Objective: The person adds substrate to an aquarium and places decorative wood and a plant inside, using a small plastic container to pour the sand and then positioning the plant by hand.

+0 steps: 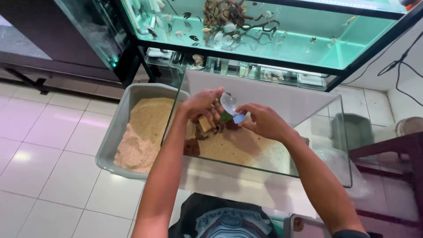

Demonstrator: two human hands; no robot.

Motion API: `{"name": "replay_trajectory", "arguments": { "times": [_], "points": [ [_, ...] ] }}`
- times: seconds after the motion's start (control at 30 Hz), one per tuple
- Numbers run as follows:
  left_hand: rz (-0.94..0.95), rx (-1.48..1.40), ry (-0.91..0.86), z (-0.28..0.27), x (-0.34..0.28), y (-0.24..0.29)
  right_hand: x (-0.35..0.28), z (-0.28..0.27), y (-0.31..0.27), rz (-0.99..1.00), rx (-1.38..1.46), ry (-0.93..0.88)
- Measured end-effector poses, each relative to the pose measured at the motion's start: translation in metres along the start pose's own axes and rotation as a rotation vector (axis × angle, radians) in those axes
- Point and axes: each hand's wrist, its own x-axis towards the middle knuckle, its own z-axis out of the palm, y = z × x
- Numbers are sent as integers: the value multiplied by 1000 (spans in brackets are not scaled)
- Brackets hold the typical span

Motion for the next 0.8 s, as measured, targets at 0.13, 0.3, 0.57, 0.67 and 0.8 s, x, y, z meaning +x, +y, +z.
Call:
{"name": "replay_trajectory", "arguments": {
  "times": [0.13, 0.3, 0.57, 0.67, 0.8],
  "points": [
    [71, -61, -6, 6, 19, -21, 2, 5, -11, -73, -36, 8],
    [159, 45, 86, -2, 27, -49, 2, 6, -12, -46, 113, -87],
    [175, 608, 222, -14, -18, -54, 13, 63, 77, -330, -457, -525],
    [124, 641, 227, -25, -32, -53, 23, 89, 94, -531, -620, -515],
    [60, 657, 227, -23, -32, -58, 39, 134, 137, -572, -799, -533]
  ]
}}
